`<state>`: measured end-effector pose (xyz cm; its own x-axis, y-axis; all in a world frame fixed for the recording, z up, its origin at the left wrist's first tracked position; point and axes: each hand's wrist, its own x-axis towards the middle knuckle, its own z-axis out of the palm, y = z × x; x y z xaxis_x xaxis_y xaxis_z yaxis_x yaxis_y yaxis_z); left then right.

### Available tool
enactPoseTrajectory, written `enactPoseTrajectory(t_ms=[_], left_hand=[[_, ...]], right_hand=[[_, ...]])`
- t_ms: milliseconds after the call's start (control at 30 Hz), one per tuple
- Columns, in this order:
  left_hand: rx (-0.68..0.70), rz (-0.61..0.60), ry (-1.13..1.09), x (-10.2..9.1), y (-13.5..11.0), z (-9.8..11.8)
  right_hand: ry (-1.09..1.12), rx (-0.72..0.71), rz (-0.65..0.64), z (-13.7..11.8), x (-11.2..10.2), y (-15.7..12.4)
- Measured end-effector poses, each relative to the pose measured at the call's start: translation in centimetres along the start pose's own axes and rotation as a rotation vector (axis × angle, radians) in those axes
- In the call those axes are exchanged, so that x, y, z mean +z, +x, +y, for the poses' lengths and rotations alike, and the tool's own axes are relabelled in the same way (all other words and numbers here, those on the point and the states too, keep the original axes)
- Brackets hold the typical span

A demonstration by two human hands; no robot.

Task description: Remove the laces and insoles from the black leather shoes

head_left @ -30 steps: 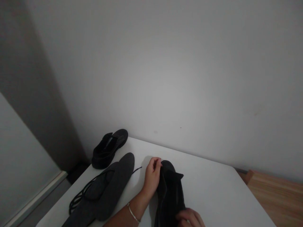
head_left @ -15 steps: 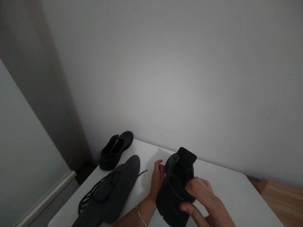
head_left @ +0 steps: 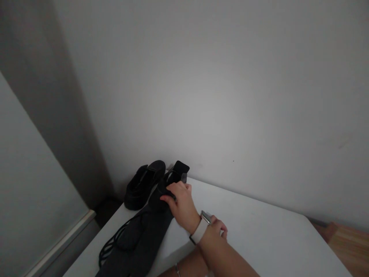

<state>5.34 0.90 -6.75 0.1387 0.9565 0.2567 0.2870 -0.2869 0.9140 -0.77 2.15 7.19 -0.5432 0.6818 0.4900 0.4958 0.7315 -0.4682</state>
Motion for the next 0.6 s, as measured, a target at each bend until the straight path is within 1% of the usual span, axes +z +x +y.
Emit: enactPoseTrajectory(t_ms=[100, 200, 300, 400, 433, 467, 500, 533, 567, 600], left_hand=[[0.032, -0.079, 0.169, 0.1, -0.3, -0.6], [0.083, -0.148, 0.262, 0.3, -0.5, -0.9], [0.145, -0.211, 0.315, 0.5, -0.6, -0.7], [0.219, -0.265, 0.337, 1.0, -1.0, -0.2], [0.247, -0.284, 0.337, 1.3, -1.2, 0.1], [0.286, -0.306, 0.330, 1.5, -1.4, 0.4], [0.335, -0.332, 0.317, 1.8, -1.7, 0.8], [0.387, -0.370, 0.300, 2.1, -2.0, 1.2], [0.431, -0.434, 0.292, 2.5, -2.3, 1.7], [0.462, -0.517, 0.292, 2.9, -2.8, 2.2]], right_hand=[[-0.027, -0.038, -0.077, 0.3, 2.4, 0.1], [-0.060, -0.057, -0.143, 0.2, 3.3, -0.1], [-0.088, -0.046, -0.170, -0.4, 2.9, -0.5], [-0.134, -0.026, -0.106, -1.8, 1.6, -1.5], [-0.144, -0.041, -0.078, -2.5, 1.1, -2.2], [-0.136, -0.081, -0.068, -3.1, 0.7, -3.1], [-0.114, -0.151, -0.068, -3.8, 0.2, -4.2], [-0.097, -0.277, -0.087, -4.5, -0.1, -5.4], [-0.097, -0.397, -0.151, -5.2, -0.4, -6.8], [-0.093, -0.439, -0.181, -5.9, -0.7, -8.2]])
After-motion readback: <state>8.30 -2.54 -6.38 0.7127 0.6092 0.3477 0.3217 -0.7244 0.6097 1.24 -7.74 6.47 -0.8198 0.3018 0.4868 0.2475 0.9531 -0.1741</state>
